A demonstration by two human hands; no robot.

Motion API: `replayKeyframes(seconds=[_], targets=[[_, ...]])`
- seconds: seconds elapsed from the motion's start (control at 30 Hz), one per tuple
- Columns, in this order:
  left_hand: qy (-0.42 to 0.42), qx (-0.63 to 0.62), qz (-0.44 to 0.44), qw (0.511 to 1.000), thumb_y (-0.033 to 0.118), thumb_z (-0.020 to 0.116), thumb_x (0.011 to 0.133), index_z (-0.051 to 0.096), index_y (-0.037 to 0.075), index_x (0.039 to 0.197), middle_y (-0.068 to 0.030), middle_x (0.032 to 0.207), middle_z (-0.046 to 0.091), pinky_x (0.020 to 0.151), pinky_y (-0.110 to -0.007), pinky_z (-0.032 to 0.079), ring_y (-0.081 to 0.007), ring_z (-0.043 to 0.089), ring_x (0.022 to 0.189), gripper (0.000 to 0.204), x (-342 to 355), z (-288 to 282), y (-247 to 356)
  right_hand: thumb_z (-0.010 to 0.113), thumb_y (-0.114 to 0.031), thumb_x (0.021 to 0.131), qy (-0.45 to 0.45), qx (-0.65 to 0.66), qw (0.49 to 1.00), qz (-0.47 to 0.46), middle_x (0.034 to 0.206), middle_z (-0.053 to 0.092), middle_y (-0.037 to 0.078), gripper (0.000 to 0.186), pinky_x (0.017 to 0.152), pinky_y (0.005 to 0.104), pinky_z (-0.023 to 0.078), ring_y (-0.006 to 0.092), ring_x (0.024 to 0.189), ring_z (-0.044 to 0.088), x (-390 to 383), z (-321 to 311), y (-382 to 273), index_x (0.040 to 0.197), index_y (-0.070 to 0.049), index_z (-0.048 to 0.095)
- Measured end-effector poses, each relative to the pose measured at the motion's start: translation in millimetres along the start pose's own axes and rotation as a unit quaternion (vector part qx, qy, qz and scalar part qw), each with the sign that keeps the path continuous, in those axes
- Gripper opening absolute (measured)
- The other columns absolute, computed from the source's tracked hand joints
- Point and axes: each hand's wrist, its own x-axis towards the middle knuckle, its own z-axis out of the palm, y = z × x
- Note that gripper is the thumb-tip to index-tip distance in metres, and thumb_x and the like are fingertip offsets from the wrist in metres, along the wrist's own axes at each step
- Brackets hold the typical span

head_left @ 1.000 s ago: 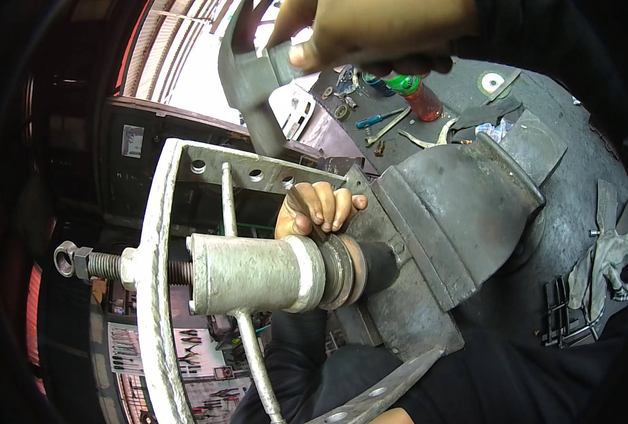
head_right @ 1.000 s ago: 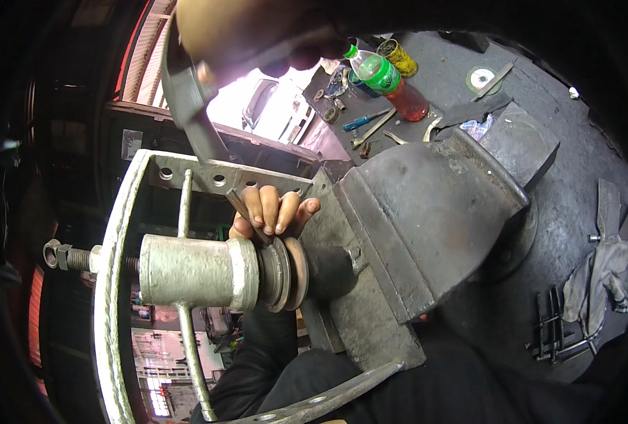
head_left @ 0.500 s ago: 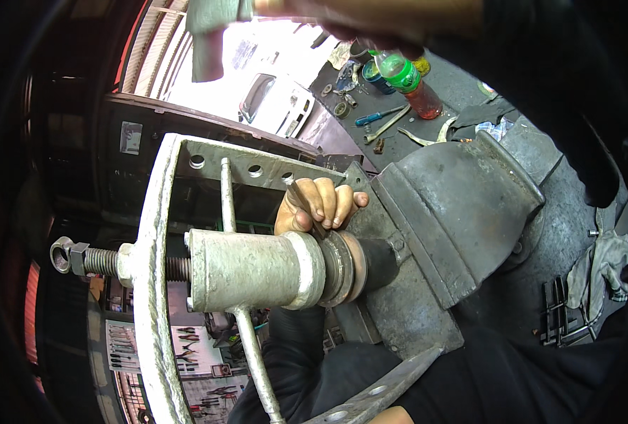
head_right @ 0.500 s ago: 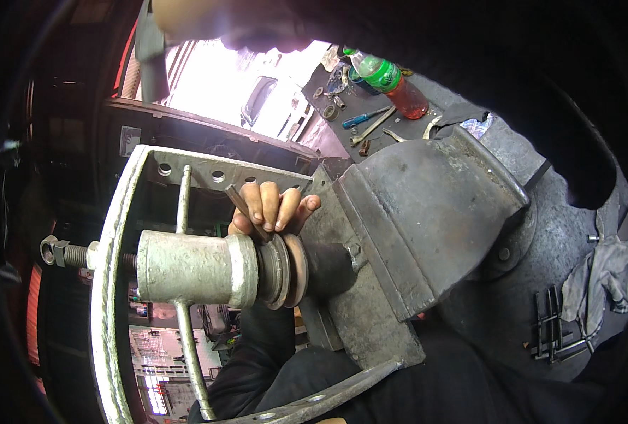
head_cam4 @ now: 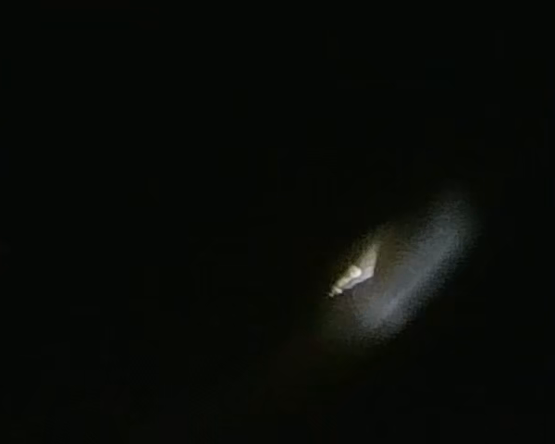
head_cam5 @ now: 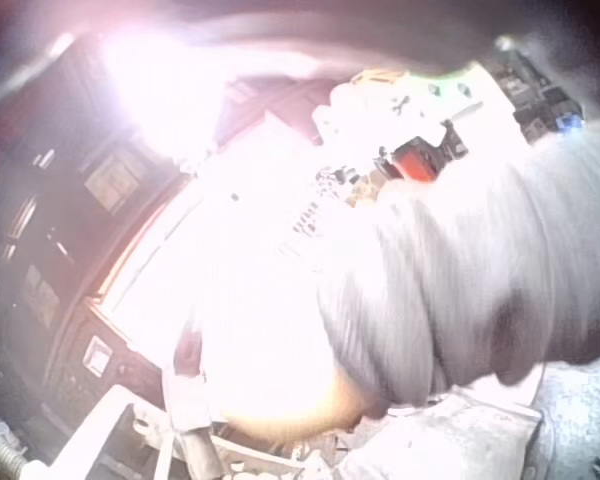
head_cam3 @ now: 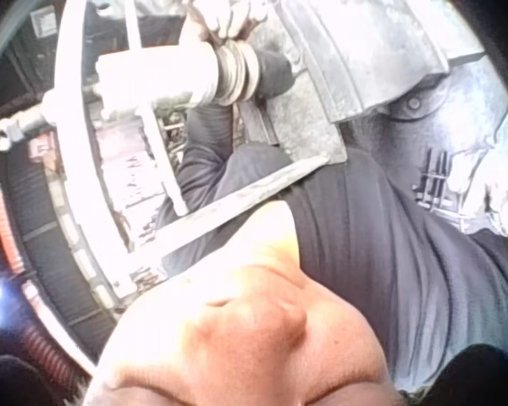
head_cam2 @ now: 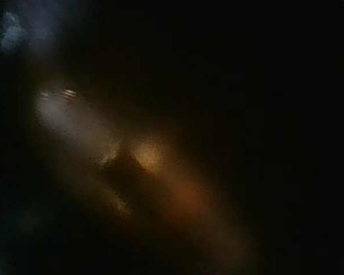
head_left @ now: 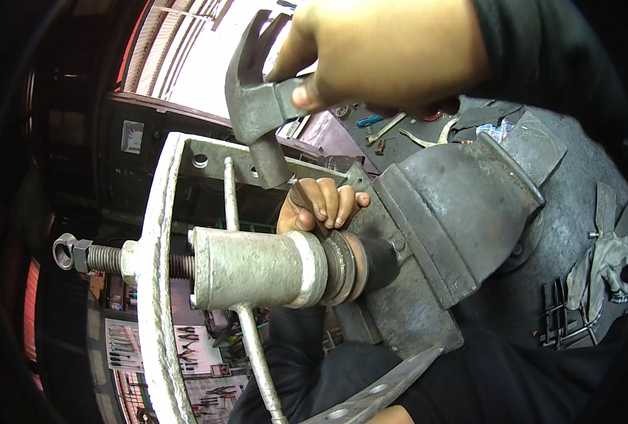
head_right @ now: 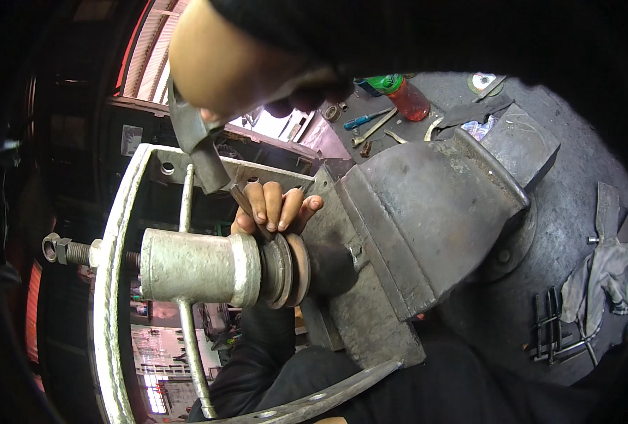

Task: The person uses a hammer and a metal punch to tap a ring or seal on a metal assembly clamped in a vise. They repeatedly reposition the punch and strike it to adjust the component, then rotate the assembly to continue working on different sides.

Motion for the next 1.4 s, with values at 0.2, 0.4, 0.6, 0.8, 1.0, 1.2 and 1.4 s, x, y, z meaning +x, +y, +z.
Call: replayKeyframes(seconds=[0.2, 0.4, 0.6, 0.8, 1.0, 1.2, 1.4], targets=[[0.009, -0.011, -0.007, 1.000, 0.027, 0.056, 0.091, 0.051, 0.009, 0.080, 0.0004, 0.070, 0.043, 0.092, -0.051, 0.031, -0.0128, 0.045, 0.069, 0.022, 1, 1, 2, 0.044, -0.015, 0.094, -0.006, -0.002, 1.000, 0.000, 0.071, 0.061, 0.011, 0.037, 0.039, 0.0232, 0.045, 0.0151, 0.047, 0.058, -13, -3, -8, 0.129, -0.003, 0.042], [0.023, 0.001, -0.006, 1.000, 0.028, 0.056, 0.091, 0.052, 0.008, 0.081, 0.0002, 0.069, 0.043, 0.092, -0.052, 0.031, -0.0129, 0.044, 0.068, 0.023, 2, 4, 2, 0.043, -0.015, 0.094, 0.005, -0.042, 0.999, -0.030, 0.072, 0.062, 0.011, 0.037, 0.039, 0.0229, 0.045, 0.0150, 0.047, 0.058, -51, -3, -22, 0.130, -0.003, 0.042], [0.043, -0.033, 0.013, 0.998, 0.028, 0.055, 0.091, 0.054, 0.004, 0.083, -0.0050, 0.070, 0.049, 0.092, -0.047, 0.036, -0.0173, 0.049, 0.069, 0.025, 8, 3, 1, 0.045, -0.018, 0.094, 0.243, 0.399, 0.874, 0.137, 0.067, 0.057, 0.007, 0.040, 0.035, 0.0215, 0.042, 0.0121, 0.040, 0.050, -104, 7, -34, 0.131, -0.003, 0.040], [0.198, -0.033, 0.061, 0.978, 0.033, 0.043, 0.095, 0.051, 0.008, 0.091, -0.0020, 0.074, 0.046, 0.087, -0.044, 0.037, -0.0137, 0.049, 0.069, 0.026, -20, 23, 4, 0.039, -0.031, 0.097, 0.430, 0.489, 0.737, 0.182, 0.057, 0.039, 0.002, 0.051, 0.024, 0.0192, 0.034, 0.0074, 0.029, 0.036, -138, 107, -12, 0.140, -0.007, 0.026], [0.235, -0.033, 0.030, 0.971, 0.041, 0.042, 0.095, 0.051, 0.015, 0.090, 0.0018, 0.074, 0.047, 0.079, -0.037, 0.035, -0.0114, 0.046, 0.068, 0.029, -5, 19, -2, 0.047, -0.032, 0.094, 0.428, 0.576, 0.669, 0.196, 0.053, 0.040, 0.006, 0.061, 0.024, 0.0220, 0.034, 0.0108, 0.028, 0.037, -165, 149, -21, 0.139, 0.000, 0.020], [0.240, -0.021, 0.043, 0.970, 0.043, 0.039, 0.095, 0.050, 0.014, 0.089, 0.0012, 0.071, 0.047, 0.073, -0.035, 0.036, -0.0124, 0.046, 0.069, 0.032, -12, 3, -15, 0.058, -0.034, 0.088, 0.441, 0.482, 0.719, 0.240, 0.058, 0.044, 0.010, 0.075, 0.025, 0.0215, 0.034, 0.0114, 0.029, 0.038, -167, 175, -16, 0.140, 0.000, 0.017], [0.251, -0.014, 0.047, 0.967, 0.042, 0.035, 0.097, 0.050, 0.010, 0.093, -0.0011, 0.070, 0.048, 0.073, -0.035, 0.038, -0.0138, 0.047, 0.068, 0.035, -11, 3, -18, 0.049, -0.024, 0.094, 0.483, 0.524, 0.678, 0.179, 0.063, 0.044, 0.011, 0.064, 0.024, 0.0203, 0.034, 0.0104, 0.029, 0.037, -203, 192, 2, 0.141, -0.001, 0.013]])
